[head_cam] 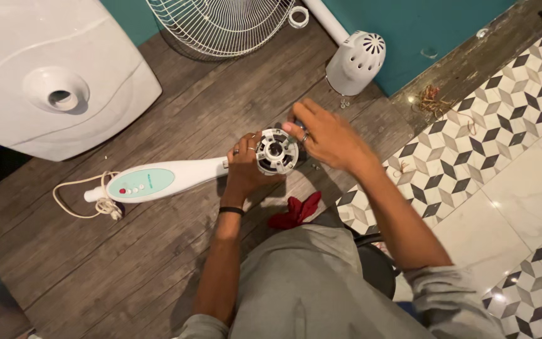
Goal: The person uses a screwdriver to remove screws from the motor housing of a disassembled electric fan. After removing the screws, they wipe the fan housing with a red cloth.
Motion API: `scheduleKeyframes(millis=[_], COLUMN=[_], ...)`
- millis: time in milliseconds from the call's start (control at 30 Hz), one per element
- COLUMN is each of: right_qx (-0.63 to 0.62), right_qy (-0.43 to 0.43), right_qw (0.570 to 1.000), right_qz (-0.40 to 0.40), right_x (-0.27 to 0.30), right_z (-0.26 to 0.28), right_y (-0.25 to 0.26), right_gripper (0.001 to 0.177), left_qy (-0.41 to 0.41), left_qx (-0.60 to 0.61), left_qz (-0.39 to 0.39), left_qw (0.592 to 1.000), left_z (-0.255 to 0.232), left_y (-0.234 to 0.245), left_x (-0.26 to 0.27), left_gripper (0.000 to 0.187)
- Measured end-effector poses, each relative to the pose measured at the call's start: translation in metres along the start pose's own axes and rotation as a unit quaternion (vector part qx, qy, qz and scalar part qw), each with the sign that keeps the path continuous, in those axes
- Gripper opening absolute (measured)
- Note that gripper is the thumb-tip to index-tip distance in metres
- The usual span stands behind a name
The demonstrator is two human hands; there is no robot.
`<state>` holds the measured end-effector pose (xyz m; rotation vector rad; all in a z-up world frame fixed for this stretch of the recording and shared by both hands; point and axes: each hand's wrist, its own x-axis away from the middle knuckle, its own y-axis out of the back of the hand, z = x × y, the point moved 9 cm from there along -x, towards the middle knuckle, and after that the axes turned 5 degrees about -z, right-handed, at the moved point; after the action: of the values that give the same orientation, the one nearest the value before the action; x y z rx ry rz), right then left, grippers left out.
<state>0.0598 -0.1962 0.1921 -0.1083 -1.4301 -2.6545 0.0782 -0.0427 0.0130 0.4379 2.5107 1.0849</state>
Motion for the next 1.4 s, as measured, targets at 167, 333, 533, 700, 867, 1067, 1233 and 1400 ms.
scheduleKeyframes(millis=[167, 333, 533, 700, 867, 1067, 1233, 1400], right_qx=[0.022, 0.063, 0.049, 0.048, 0.076, 0.082, 0.099, 0.209], right_qy=[0.076, -0.011, 0.009, -0.047, 0.008, 0.010, 0.084, 0.190], right_qw=[0.997, 0.998, 0.998, 0.995, 0.997, 0.995, 0.990, 0.959], right_qz=[-0.016, -0.018, 0.032, 0.068, -0.030, -0.050, -0.054, 0.004], right_x=[-0.009, -0.009, -0.001, -0.005, -0.006, -0.006, -0.009, -0.012], right_z=[-0.013, -0.024, -0.015, -0.027, -0.012, -0.008, -0.004, -0.010], right_y=[0.003, -0.002, -0.005, -0.005, 0.008, 0.005, 0.002, -0.020], right_gripper=[0.044, 0.046, 0.044, 0.045, 0.044, 0.043, 0.048, 0.049], left_qy=[-0.015, -0.007, -0.010, -0.016, -0.023, -0.052, -0.054, -0.041], left_qx=[0.002, 0.011, 0.008, 0.007, 0.011, 0.009, 0.000, -0.030], left_qz=[-0.021, -0.019, -0.021, -0.029, -0.035, -0.065, -0.064, -0.030], left_qw=[1.000, 1.000, 1.000, 0.999, 0.999, 0.996, 0.996, 0.998], left_z=[-0.002, -0.004, -0.007, -0.011, -0.009, -0.012, -0.011, -0.001], left_y=[0.002, 0.004, 0.009, 0.010, 0.010, 0.012, 0.010, -0.001], left_x=[-0.001, -0.001, -0.001, 0.000, 0.000, 0.003, 0.005, 0.002], left_gripper=[0.125, 0.123, 0.122, 0.123, 0.123, 0.123, 0.124, 0.129])
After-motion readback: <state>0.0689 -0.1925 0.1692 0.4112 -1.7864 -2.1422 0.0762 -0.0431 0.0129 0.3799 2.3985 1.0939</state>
